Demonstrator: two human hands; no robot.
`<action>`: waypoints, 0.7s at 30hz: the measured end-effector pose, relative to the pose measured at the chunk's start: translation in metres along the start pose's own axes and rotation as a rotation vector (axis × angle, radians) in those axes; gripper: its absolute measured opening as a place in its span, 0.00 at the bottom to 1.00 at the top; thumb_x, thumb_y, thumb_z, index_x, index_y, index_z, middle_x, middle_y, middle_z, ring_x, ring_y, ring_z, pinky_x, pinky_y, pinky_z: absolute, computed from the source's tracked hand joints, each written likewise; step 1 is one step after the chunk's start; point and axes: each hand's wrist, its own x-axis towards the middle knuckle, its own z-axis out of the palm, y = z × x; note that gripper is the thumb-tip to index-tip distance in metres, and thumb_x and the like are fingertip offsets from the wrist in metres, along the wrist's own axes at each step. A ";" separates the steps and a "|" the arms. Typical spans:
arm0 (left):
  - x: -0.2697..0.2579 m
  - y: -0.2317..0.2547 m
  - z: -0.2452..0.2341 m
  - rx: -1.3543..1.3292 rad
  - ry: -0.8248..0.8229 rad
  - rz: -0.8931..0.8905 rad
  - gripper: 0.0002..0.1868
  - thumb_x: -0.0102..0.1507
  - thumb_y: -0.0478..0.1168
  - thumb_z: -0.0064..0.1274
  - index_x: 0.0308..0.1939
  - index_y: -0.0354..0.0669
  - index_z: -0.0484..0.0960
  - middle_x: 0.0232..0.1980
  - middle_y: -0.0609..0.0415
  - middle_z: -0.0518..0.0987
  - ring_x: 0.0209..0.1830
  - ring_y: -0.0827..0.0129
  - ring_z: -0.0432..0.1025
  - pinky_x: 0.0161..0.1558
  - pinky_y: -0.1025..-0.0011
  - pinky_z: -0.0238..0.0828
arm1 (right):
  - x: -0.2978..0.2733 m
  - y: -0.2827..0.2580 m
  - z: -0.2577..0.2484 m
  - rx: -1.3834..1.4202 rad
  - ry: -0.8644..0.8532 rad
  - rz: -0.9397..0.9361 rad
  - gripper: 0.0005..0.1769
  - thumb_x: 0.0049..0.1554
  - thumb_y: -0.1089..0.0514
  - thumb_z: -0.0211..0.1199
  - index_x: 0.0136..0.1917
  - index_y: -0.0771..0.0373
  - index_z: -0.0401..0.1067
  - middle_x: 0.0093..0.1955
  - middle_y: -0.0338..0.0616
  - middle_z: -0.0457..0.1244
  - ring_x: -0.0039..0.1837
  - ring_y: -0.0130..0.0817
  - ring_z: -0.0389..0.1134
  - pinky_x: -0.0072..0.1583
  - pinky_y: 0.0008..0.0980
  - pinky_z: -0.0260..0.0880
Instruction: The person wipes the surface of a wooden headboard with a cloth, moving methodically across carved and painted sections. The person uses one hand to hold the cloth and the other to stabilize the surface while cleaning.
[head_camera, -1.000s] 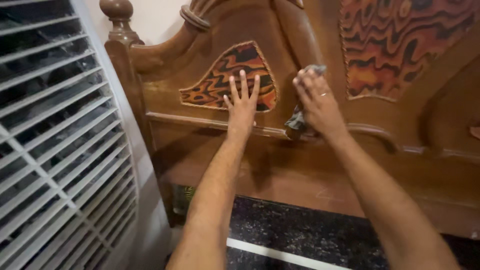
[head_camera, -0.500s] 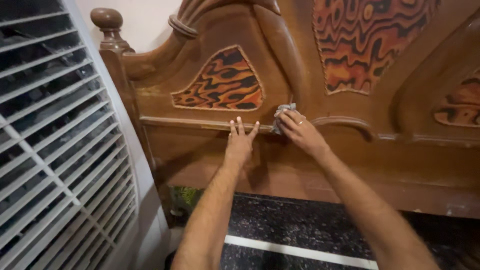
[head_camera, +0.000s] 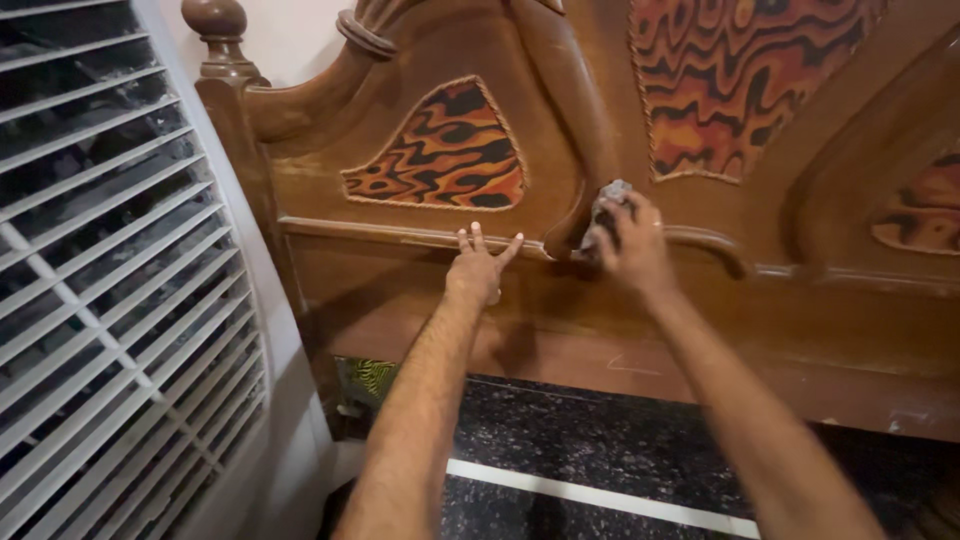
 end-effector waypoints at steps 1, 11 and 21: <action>-0.002 0.001 -0.003 0.015 0.001 0.012 0.60 0.59 0.45 0.64 0.81 0.79 0.34 0.81 0.22 0.37 0.79 0.22 0.39 0.64 0.51 0.69 | -0.003 -0.006 0.003 0.026 0.005 -0.020 0.28 0.52 0.60 0.71 0.65 0.64 0.68 0.65 0.67 0.56 0.64 0.67 0.58 0.63 0.55 0.62; 0.000 0.003 -0.017 0.035 -0.059 0.024 0.60 0.57 0.53 0.67 0.81 0.82 0.38 0.80 0.20 0.41 0.78 0.21 0.42 0.74 0.48 0.55 | -0.011 0.019 0.014 -0.092 -0.401 -0.262 0.21 0.56 0.65 0.56 0.63 0.58 0.71 0.64 0.51 0.61 0.62 0.50 0.63 0.63 0.41 0.68; 0.008 0.000 -0.019 0.110 -0.106 0.069 0.60 0.58 0.49 0.65 0.82 0.79 0.37 0.78 0.19 0.47 0.80 0.25 0.43 0.76 0.46 0.49 | 0.068 0.007 -0.026 0.710 -0.743 0.431 0.20 0.67 0.53 0.57 0.58 0.75 0.67 0.47 0.63 0.53 0.48 0.55 0.53 0.49 0.47 0.57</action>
